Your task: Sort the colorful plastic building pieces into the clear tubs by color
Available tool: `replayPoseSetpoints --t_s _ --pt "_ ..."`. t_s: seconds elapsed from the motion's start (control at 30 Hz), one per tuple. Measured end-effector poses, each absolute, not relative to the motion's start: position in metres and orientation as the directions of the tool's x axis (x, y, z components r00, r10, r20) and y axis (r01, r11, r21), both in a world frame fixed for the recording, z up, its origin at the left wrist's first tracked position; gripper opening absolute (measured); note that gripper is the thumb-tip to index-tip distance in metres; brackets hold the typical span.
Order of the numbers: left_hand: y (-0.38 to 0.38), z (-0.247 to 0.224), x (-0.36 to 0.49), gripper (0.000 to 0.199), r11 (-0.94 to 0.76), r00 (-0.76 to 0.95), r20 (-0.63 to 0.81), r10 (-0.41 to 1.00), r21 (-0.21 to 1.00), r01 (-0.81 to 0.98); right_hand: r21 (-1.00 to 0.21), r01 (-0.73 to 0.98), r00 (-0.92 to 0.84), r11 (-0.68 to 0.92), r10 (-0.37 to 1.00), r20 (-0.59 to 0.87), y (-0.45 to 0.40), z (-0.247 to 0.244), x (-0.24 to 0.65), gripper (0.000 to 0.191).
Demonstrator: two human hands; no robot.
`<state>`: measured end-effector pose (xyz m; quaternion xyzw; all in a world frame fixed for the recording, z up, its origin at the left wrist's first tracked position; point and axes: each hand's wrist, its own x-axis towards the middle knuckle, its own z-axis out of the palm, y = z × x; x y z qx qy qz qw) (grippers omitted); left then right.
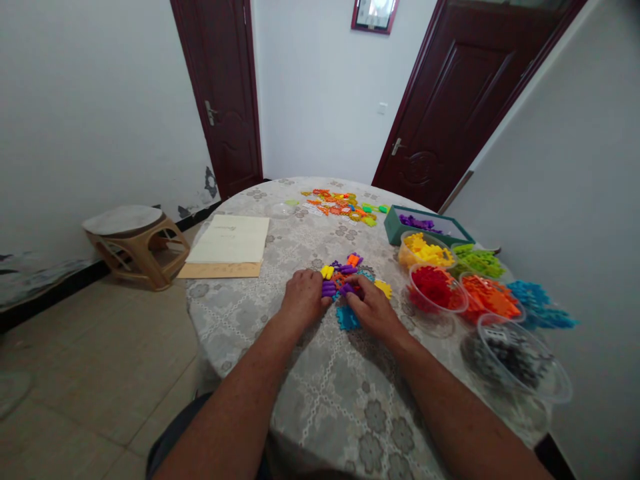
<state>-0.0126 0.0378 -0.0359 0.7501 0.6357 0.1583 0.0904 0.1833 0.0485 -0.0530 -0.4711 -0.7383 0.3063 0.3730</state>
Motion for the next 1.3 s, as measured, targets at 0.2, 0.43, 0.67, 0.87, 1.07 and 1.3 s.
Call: replayPoseSetpoints --t_s 0.2,0.43,0.67,0.87,1.07,1.3 --pt "0.031 -0.029 -0.015 0.041 -0.220 0.146 0.238 0.960 0.320 0.922 -0.984 0.067 -0.260 0.165 0.955 0.142 0.046 -0.049 0.178 0.027" --pt "0.013 -0.025 -0.012 0.040 -0.385 0.292 0.326 0.899 0.270 0.883 -0.995 -0.063 -0.350 0.083 0.931 0.099 0.036 -0.044 0.165 0.029" --pt "0.017 -0.023 -0.055 0.067 -0.214 0.180 0.139 0.974 0.294 0.932 -0.994 -0.108 -0.169 0.033 0.984 0.051 0.049 -0.048 0.178 0.052" --pt "0.025 -0.028 -0.063 0.038 -0.173 0.177 0.001 0.984 0.222 0.960 -0.969 -0.215 -0.218 -0.117 0.974 -0.069 0.052 -0.048 0.178 0.039" --pt "0.027 -0.028 -0.056 0.036 -0.141 0.145 0.002 0.989 0.234 0.962 -0.946 -0.279 -0.242 -0.163 0.966 -0.095 0.048 -0.041 0.175 0.036" --pt "0.038 -0.030 -0.064 0.033 -0.183 0.195 -0.030 0.980 0.229 0.956 -0.970 -0.206 -0.339 -0.129 0.939 -0.053 0.050 -0.055 0.176 0.031"
